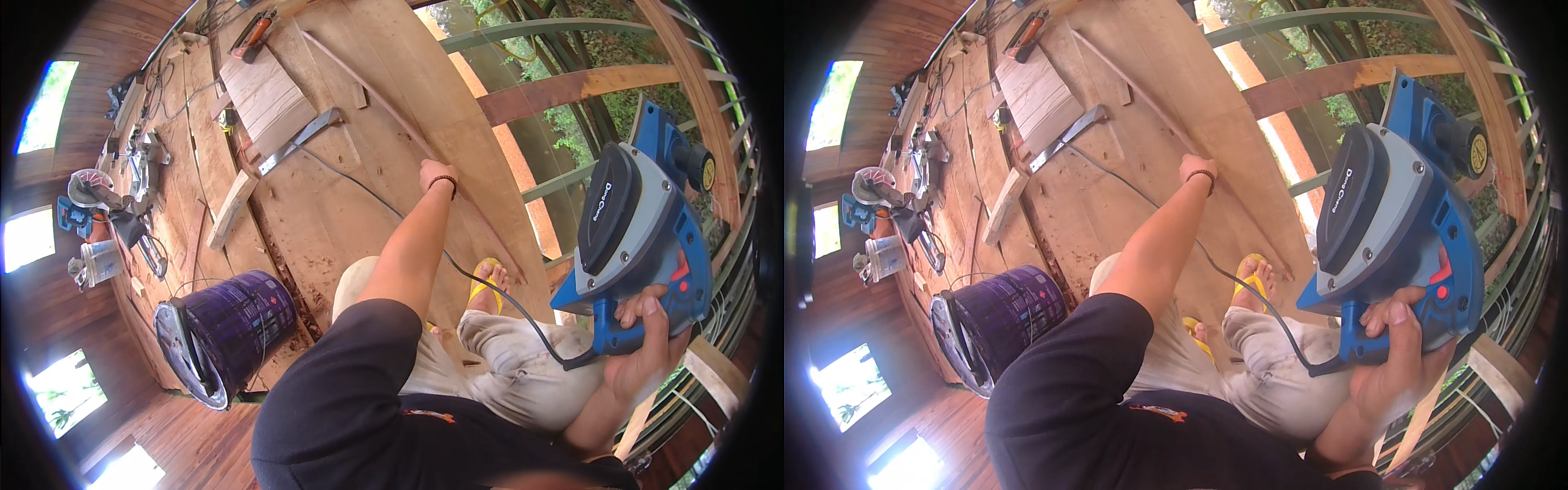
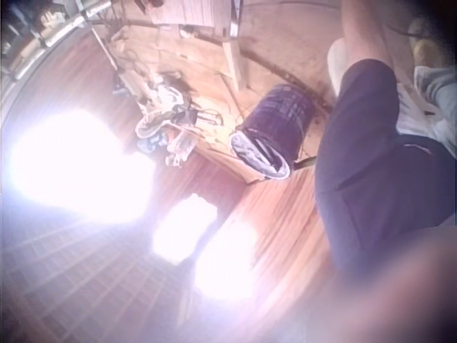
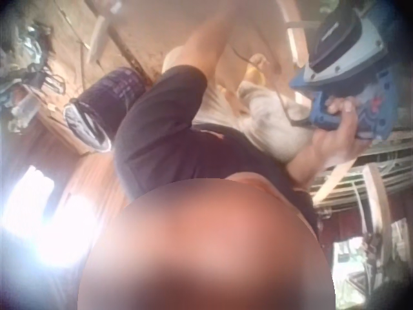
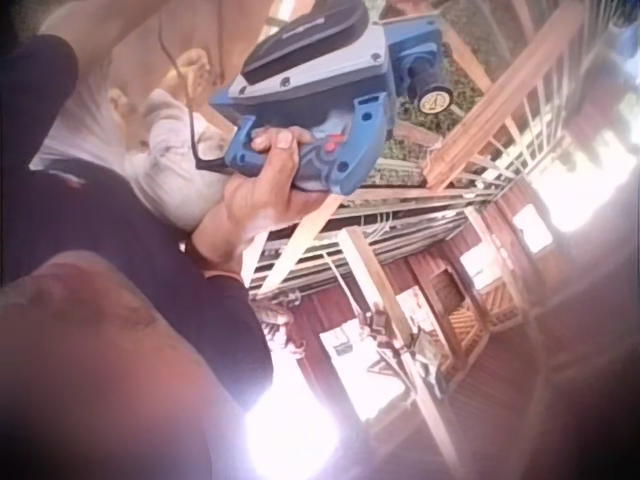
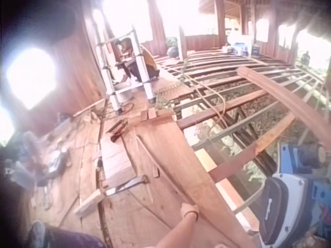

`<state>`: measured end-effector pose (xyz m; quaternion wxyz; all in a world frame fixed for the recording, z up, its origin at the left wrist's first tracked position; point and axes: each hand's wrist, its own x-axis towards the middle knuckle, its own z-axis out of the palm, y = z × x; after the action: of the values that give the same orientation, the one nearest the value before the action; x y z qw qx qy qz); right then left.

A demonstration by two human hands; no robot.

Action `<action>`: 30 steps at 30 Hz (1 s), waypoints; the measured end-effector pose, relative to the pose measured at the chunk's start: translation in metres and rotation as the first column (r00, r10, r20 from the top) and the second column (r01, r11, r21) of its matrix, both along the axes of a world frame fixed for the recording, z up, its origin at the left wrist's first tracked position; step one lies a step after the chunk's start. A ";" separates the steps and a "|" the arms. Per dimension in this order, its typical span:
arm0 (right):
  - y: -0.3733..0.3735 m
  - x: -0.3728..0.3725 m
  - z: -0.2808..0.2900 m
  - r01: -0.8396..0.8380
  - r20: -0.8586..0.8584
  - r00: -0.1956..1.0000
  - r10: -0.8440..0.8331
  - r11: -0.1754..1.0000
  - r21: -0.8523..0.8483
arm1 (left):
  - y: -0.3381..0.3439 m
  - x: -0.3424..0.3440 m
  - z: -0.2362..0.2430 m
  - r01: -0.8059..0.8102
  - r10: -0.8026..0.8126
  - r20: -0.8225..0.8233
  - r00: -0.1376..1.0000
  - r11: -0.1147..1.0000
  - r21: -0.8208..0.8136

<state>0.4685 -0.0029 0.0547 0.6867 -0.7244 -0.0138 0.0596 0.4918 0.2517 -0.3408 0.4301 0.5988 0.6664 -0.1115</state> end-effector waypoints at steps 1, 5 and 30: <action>-0.002 -0.001 0.000 0.004 0.008 1.000 -0.004 1.000 -0.001 | -0.001 0.002 -0.003 0.022 -0.022 0.007 1.000 1.000 0.001; -0.008 -0.005 0.002 0.011 0.026 1.000 -0.010 0.999 -0.031 | -0.001 -0.001 -0.018 0.134 -0.136 -0.017 0.991 0.988 -0.075; 0.006 -0.006 0.002 -0.107 0.013 0.994 0.107 0.994 -0.013 | 0.027 -0.057 -0.035 -0.263 0.704 0.501 0.503 0.677 -0.687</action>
<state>0.4621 0.0033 0.0564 0.6778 -0.7273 -0.0570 0.0912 0.4344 0.2784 -0.3755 0.8188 0.2236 0.5204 0.0935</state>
